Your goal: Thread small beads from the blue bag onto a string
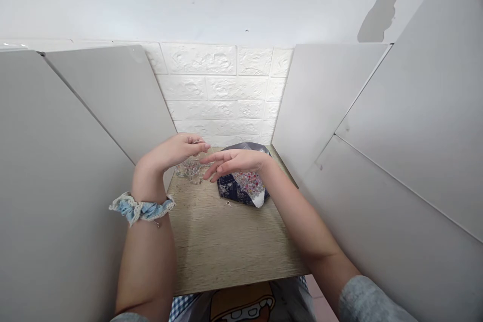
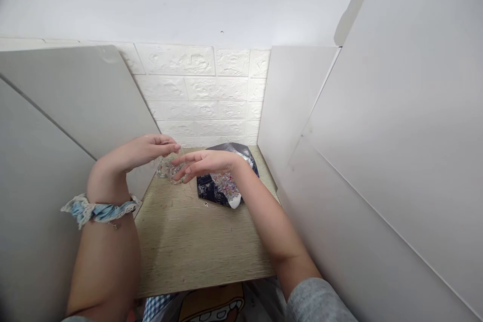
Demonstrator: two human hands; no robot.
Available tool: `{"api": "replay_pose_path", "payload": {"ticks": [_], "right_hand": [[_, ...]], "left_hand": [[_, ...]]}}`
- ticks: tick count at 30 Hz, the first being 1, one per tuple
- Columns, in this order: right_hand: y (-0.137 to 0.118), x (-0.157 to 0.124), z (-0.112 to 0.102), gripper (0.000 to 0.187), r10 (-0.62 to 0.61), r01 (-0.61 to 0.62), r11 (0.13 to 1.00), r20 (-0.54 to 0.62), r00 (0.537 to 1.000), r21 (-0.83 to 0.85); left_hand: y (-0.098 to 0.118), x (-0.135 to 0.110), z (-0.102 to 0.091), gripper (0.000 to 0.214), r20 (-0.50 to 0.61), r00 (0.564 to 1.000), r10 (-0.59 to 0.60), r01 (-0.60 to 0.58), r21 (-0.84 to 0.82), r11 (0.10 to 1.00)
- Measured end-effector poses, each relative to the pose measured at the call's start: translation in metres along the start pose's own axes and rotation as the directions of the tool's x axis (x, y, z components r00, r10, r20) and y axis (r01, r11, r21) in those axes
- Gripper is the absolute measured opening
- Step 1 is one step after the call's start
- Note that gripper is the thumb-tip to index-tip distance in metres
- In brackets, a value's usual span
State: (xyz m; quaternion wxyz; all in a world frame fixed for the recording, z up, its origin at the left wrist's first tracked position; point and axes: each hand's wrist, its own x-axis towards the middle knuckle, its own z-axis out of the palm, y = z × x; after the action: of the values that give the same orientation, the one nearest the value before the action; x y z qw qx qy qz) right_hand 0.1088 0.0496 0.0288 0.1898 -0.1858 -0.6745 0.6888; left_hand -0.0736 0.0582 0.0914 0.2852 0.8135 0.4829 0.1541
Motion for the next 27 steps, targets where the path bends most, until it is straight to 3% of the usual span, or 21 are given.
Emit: {"api": "replay_pose_path", "payload": {"ticks": [2, 5, 7, 9, 10, 11, 13, 15, 16, 18, 19, 20, 21, 24, 25, 27], "right_hand": [[-0.001, -0.004, 0.002, 0.035, 0.000, -0.002, 0.998, 0.026, 1.000, 0.064], [-0.015, -0.020, 0.004, 0.031, 0.009, -0.011, 0.999, -0.054, 0.998, -0.046], [-0.030, -0.039, 0.005, 0.026, -0.025, -0.010, 0.988, -0.227, 0.974, -0.153], [-0.046, -0.062, 0.005, 0.027, -0.140, 0.055, 0.980, -0.458, 0.878, -0.193], [-0.054, -0.074, 0.006, 0.026, -0.204, 0.099, 0.972, -0.565, 0.800, -0.211], [-0.061, -0.084, 0.008, 0.025, -0.281, 0.154, 0.958, -0.668, 0.689, -0.243], [-0.072, -0.100, 0.016, 0.021, -0.409, 0.249, 0.910, -0.808, 0.424, -0.330], [-0.079, -0.110, 0.030, 0.020, -0.504, 0.293, 0.843, -0.852, 0.142, -0.451], [-0.081, -0.113, 0.040, 0.022, -0.553, 0.264, 0.804, -0.833, 0.005, -0.533], [-0.084, -0.117, 0.061, 0.024, -0.669, 0.063, 0.715, -0.708, -0.228, -0.696], [-0.084, -0.120, 0.071, 0.025, -0.721, -0.092, 0.676, -0.631, -0.286, -0.731], [-0.084, -0.123, 0.080, 0.027, -0.753, -0.238, 0.654, -0.592, -0.288, -0.718], [-0.084, -0.126, 0.086, 0.029, -0.757, -0.361, 0.650, -0.609, -0.235, -0.669], [-0.082, -0.134, 0.089, 0.030, -0.554, -0.660, 0.610, -0.832, 0.040, -0.438], [-0.080, -0.134, 0.086, 0.029, -0.447, -0.731, 0.569, -0.888, 0.110, -0.377], [-0.078, -0.133, 0.076, 0.031, -0.296, -0.815, 0.485, -0.936, 0.188, -0.317]], "left_hand": [[0.001, -0.003, -0.002, 0.035, -0.043, 0.999, 0.003, -0.002, 0.009, 1.000], [0.005, -0.008, -0.004, 0.036, -0.091, 0.995, 0.033, -0.034, -0.018, 0.999], [0.006, -0.010, -0.004, 0.034, -0.081, 0.995, 0.051, -0.057, -0.074, 0.996], [0.006, -0.010, -0.002, 0.033, -0.075, 0.995, 0.067, -0.078, -0.158, 0.984], [0.006, -0.010, -0.002, 0.034, -0.085, 0.993, 0.075, -0.092, -0.205, 0.974], [0.006, -0.010, -0.001, 0.035, -0.107, 0.991, 0.085, -0.110, -0.253, 0.961], [0.007, -0.009, 0.001, 0.038, -0.170, 0.980, 0.102, -0.155, -0.336, 0.929], [0.008, -0.009, 0.002, 0.041, -0.209, 0.971, 0.120, -0.194, -0.383, 0.903], [0.008, -0.009, 0.002, 0.042, -0.214, 0.968, 0.128, -0.205, -0.391, 0.897], [0.010, -0.010, 0.003, 0.042, -0.196, 0.971, 0.139, -0.207, -0.388, 0.898], [0.010, -0.010, 0.003, 0.042, -0.179, 0.974, 0.141, -0.200, -0.381, 0.903], [0.010, -0.010, 0.003, 0.042, -0.161, 0.977, 0.141, -0.193, -0.372, 0.908], [0.010, -0.010, 0.003, 0.042, -0.139, 0.980, 0.142, -0.184, -0.363, 0.914], [0.010, -0.008, 0.004, 0.041, -0.042, 0.987, 0.152, -0.158, -0.327, 0.932], [0.010, -0.007, 0.005, 0.041, -0.003, 0.987, 0.158, -0.151, -0.317, 0.936], [0.012, -0.005, 0.008, 0.040, 0.077, 0.983, 0.169, -0.138, -0.302, 0.943]]}}
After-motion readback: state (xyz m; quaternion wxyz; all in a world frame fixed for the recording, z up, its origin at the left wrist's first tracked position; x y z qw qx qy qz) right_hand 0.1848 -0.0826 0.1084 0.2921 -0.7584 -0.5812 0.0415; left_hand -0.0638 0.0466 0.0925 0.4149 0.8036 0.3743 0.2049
